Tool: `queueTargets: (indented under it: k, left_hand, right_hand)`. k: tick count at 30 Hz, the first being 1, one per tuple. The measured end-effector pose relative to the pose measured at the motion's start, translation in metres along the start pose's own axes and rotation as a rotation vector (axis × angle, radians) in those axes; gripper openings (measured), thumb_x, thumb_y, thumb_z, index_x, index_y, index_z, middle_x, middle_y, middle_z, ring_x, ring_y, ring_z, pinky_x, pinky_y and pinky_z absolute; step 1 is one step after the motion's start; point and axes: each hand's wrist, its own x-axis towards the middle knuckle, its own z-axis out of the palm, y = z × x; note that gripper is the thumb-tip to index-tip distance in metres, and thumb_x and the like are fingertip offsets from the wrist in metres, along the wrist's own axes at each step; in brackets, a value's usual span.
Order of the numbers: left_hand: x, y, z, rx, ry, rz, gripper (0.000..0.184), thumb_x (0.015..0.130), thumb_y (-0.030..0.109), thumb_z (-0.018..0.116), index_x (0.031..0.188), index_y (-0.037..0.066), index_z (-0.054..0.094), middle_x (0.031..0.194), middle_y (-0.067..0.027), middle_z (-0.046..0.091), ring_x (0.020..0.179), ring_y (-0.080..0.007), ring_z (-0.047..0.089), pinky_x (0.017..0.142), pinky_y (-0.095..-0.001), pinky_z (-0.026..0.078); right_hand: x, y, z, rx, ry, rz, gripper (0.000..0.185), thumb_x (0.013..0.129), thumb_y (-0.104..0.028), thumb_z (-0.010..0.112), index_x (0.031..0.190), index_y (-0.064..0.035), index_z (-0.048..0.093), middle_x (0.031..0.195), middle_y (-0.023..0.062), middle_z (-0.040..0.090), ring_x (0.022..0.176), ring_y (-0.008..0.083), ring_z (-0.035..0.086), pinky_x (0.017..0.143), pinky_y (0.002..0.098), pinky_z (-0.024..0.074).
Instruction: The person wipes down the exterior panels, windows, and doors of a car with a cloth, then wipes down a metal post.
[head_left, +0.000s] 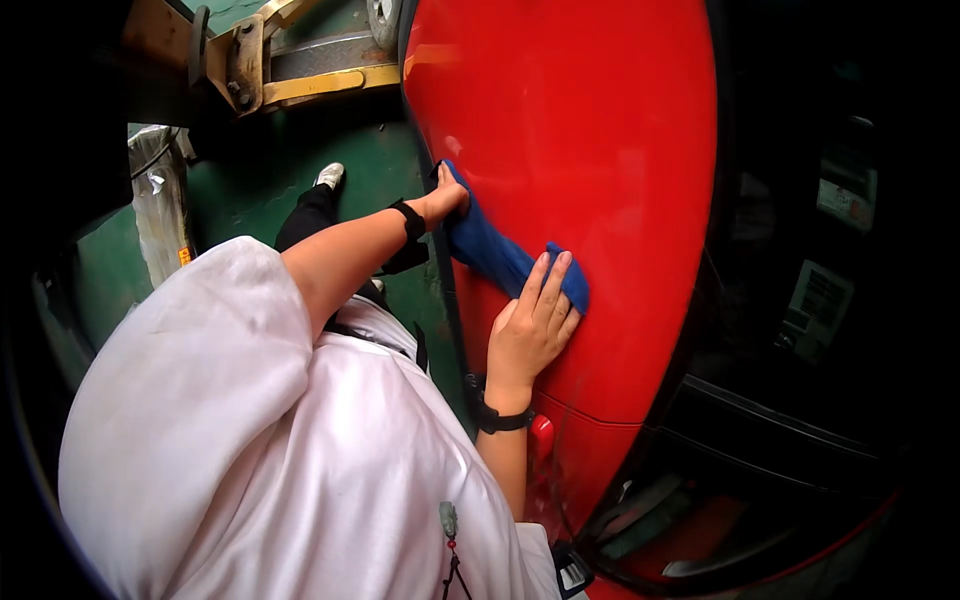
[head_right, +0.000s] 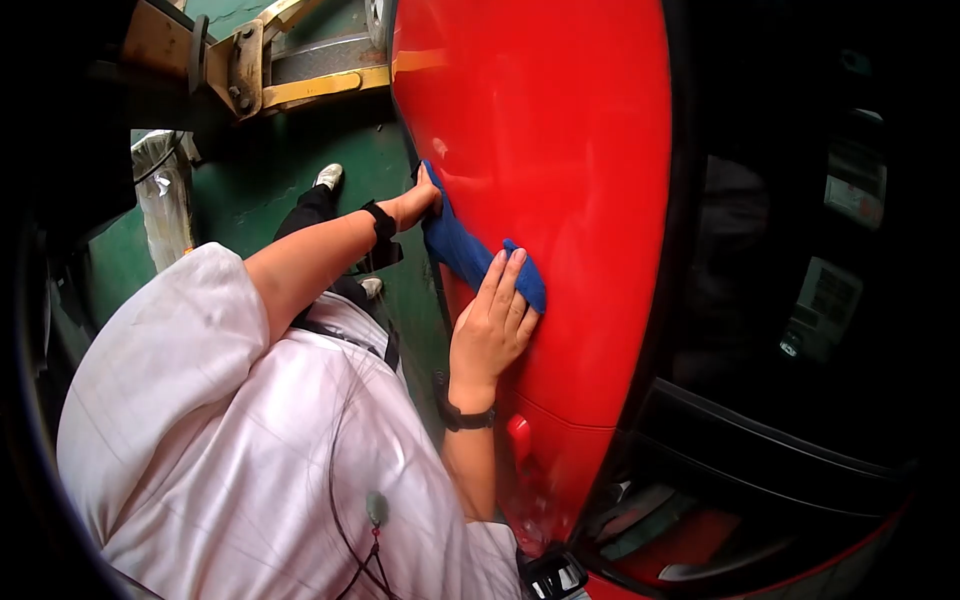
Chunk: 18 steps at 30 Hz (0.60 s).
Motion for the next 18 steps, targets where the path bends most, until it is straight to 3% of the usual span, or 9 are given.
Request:
queueTargets:
  k: [1, 5, 8, 11, 14, 17, 18]
  left_hand:
    - [-0.012, -0.011, 0.006, -0.016, -0.046, -0.039, 0.118, 0.066, 0.005, 0.058, 0.151, 0.003, -0.023, 0.164, -0.0147, -0.014, 0.151, -0.0290, 0.000, 0.116, -0.0356, 0.024]
    - [-0.035, -0.082, 0.026, -0.028, -0.089, -0.134, 0.118, 0.066, 0.008, 0.057, 0.151, 0.003, -0.024, 0.164, -0.0140, -0.013, 0.151, -0.0289, 0.004, 0.113, -0.0354, 0.029]
    - [-0.052, -0.138, 0.046, -0.137, -0.177, -0.235, 0.119, 0.065, 0.011, 0.057, 0.151, 0.004, -0.024, 0.164, -0.0126, -0.012, 0.150, -0.0296, 0.009, 0.109, -0.0377, 0.035]
    - [-0.053, -0.200, 0.060, -0.243, -0.185, -0.329, 0.122, 0.062, 0.013, 0.059, 0.152, 0.007, -0.025, 0.164, -0.0104, -0.012, 0.148, -0.0320, 0.012, 0.105, -0.0435, 0.039]
    - [-0.081, -0.228, 0.085, -0.366, -0.158, -0.350, 0.125, 0.060, 0.012, 0.060, 0.152, 0.010, -0.025, 0.164, -0.0110, -0.015, 0.150, -0.0309, -0.002, 0.114, -0.0465, 0.027]
    - [-0.094, -0.269, 0.102, -0.525, -0.210, -0.419, 0.125, 0.060, 0.012, 0.059, 0.152, 0.013, -0.026, 0.164, -0.0115, -0.017, 0.149, -0.0284, -0.016, 0.118, -0.0481, 0.018]
    - [-0.101, -0.266, 0.108, -0.572, -0.139, -0.488, 0.111, 0.060, 0.006, 0.056, 0.149, 0.015, -0.009, 0.141, -0.0111, 0.007, 0.127, -0.0274, 0.008, 0.103, -0.0451, 0.028]
  right_hand:
    - [-0.013, 0.006, -0.002, 0.005, 0.002, -0.006, 0.044, 0.089, -0.007, 0.058, 0.133, -0.0046, 0.059, 0.148, 0.0090, 0.048, 0.109, 0.0228, 0.060, 0.099, 0.0368, 0.0437]
    - [-0.061, 0.023, 0.000, 0.011, -0.022, -0.025, 0.045, 0.088, -0.005, 0.059, 0.133, -0.0040, 0.059, 0.147, 0.0108, 0.049, 0.107, 0.0243, 0.060, 0.098, 0.0380, 0.0443]
    - [-0.087, 0.032, 0.008, 0.026, -0.043, -0.081, 0.062, 0.074, 0.001, 0.061, 0.135, -0.0039, 0.055, 0.151, 0.0141, 0.043, 0.097, 0.0280, 0.057, 0.094, 0.0415, 0.0443]
    - [-0.098, 0.035, 0.008, 0.026, -0.098, -0.148, 0.063, 0.072, 0.003, 0.060, 0.135, -0.0023, 0.055, 0.151, 0.0156, 0.043, 0.095, 0.0290, 0.056, 0.092, 0.0424, 0.0442]
    - [-0.096, 0.035, 0.002, 0.004, -0.195, -0.162, 0.053, 0.082, -0.002, 0.059, 0.134, -0.0011, 0.056, 0.149, 0.0147, 0.045, 0.107, 0.0290, 0.059, 0.096, 0.0396, 0.0441]
    - [-0.098, 0.036, 0.007, -0.008, -0.215, -0.232, 0.057, 0.079, 0.000, 0.057, 0.135, 0.0016, 0.054, 0.150, 0.0161, 0.044, 0.104, 0.0303, 0.058, 0.094, 0.0413, 0.0442]
    - [-0.097, 0.036, 0.009, -0.012, -0.210, -0.252, 0.057, 0.078, 0.000, 0.057, 0.135, 0.0020, 0.053, 0.150, 0.0162, 0.044, 0.103, 0.0301, 0.058, 0.093, 0.0415, 0.0441]
